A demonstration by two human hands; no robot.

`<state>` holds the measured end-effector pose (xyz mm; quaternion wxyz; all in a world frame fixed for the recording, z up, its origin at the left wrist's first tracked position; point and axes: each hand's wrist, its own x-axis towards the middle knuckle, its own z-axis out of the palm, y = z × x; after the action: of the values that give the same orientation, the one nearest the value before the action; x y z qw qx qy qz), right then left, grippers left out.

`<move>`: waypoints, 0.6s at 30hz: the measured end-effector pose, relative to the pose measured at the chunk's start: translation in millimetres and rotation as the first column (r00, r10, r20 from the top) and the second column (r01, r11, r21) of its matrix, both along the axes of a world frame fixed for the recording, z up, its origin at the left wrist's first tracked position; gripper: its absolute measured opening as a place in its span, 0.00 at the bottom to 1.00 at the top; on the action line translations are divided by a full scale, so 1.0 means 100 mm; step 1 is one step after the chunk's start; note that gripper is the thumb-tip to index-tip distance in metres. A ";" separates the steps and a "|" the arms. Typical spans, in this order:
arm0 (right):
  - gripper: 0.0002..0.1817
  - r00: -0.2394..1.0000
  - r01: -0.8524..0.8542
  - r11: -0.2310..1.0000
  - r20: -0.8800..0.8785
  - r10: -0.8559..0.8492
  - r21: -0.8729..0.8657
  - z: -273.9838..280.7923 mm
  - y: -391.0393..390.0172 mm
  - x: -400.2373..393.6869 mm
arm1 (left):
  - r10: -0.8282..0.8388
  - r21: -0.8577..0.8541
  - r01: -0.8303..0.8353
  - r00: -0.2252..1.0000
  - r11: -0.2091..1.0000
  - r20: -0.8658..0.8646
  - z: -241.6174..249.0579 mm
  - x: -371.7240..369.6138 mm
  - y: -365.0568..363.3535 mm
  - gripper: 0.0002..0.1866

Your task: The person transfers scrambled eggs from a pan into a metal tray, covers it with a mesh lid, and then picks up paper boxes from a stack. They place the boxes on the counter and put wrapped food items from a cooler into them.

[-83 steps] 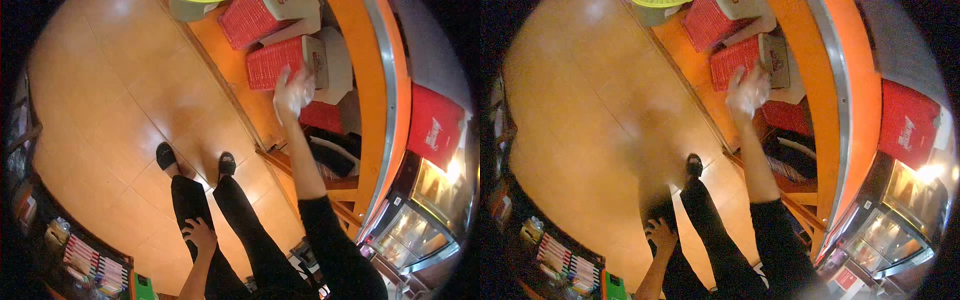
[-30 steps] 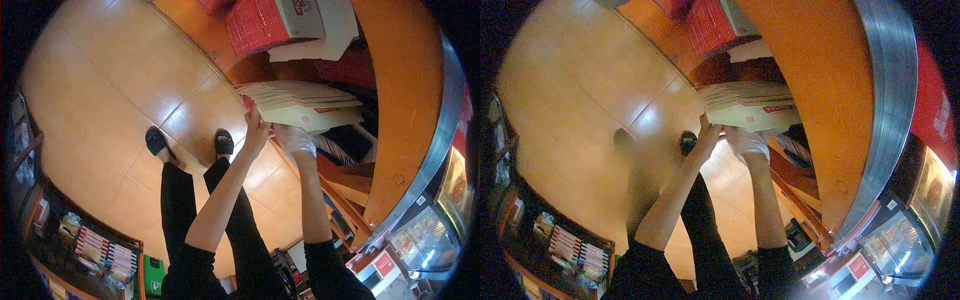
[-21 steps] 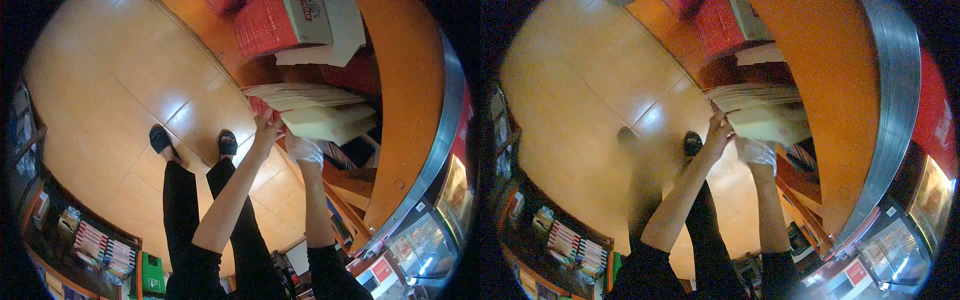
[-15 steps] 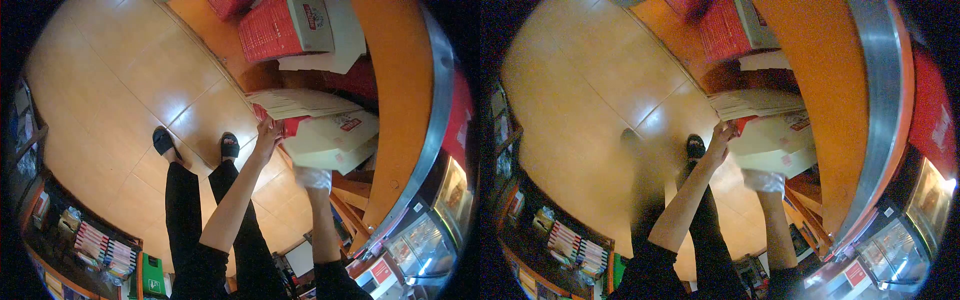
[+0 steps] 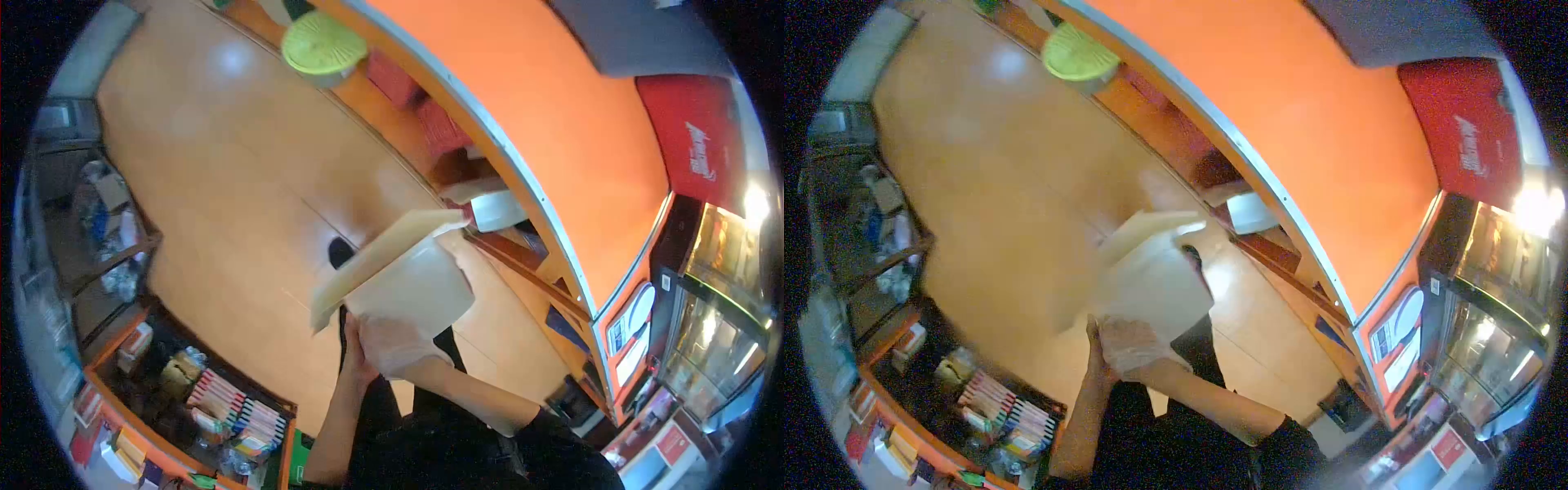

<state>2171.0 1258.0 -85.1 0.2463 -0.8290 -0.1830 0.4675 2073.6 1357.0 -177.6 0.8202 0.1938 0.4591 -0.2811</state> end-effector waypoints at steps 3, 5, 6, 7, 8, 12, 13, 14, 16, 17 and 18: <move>0.11 0.994 0.006 0.988 0.107 -0.023 0.152 0.34 0.19 0.00 | 0.039 0.092 -0.055 0.985 0.994 0.170 0.56 0.11 0.41 0.41; 0.12 0.987 0.035 0.976 0.144 -0.067 0.214 0.71 0.27 0.07 | -0.036 0.096 0.009 0.960 0.995 0.278 0.76 0.23 0.61 0.35; 0.12 0.979 0.075 0.969 0.167 -0.116 0.234 0.76 0.33 0.03 | -0.047 0.143 0.005 0.955 0.990 0.294 0.80 0.27 0.63 0.34; 0.12 0.970 0.116 0.961 0.182 -0.164 0.250 0.84 0.36 -0.02 | -0.057 0.185 0.000 0.952 0.983 0.302 0.86 0.28 0.65 0.32; 0.14 0.972 0.074 0.978 0.206 -0.114 0.193 0.98 0.38 -0.05 | -0.072 0.260 -0.013 0.946 0.966 0.315 0.97 0.26 0.69 0.30; 0.20 0.836 0.422 0.828 0.196 -0.513 0.368 1.50 0.21 0.15 | 0.029 0.482 -0.244 0.911 0.841 0.411 1.32 0.44 1.16 0.26; 0.21 0.759 0.529 0.785 0.235 -0.607 0.323 1.82 0.07 0.26 | 0.087 0.513 -0.328 0.895 0.793 0.437 1.40 0.49 1.37 0.26; 0.20 0.584 0.683 0.618 0.217 -0.782 0.389 2.08 -0.08 0.36 | 0.149 0.504 -0.408 0.867 0.762 0.476 1.45 0.54 1.61 0.25; 0.18 -0.149 0.830 -0.179 -0.100 -0.984 0.528 2.74 -0.26 0.52 | 0.272 0.398 -0.547 0.779 0.736 0.565 1.44 0.61 2.03 0.24; 0.18 -0.379 0.692 -0.429 -0.213 -0.901 0.581 3.05 -0.26 0.55 | 0.329 0.324 -0.601 0.726 0.731 0.604 1.24 0.63 2.32 0.24; 0.17 -0.276 0.609 -0.259 -0.106 -0.955 0.749 3.05 -0.25 0.54 | 0.386 0.244 -0.649 0.668 0.721 0.636 1.07 0.69 2.50 0.24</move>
<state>2225.5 1232.9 219.8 0.6591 -0.6438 0.3080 -0.2372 2142.7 1606.6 -70.3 0.8917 0.3065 0.2956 0.1534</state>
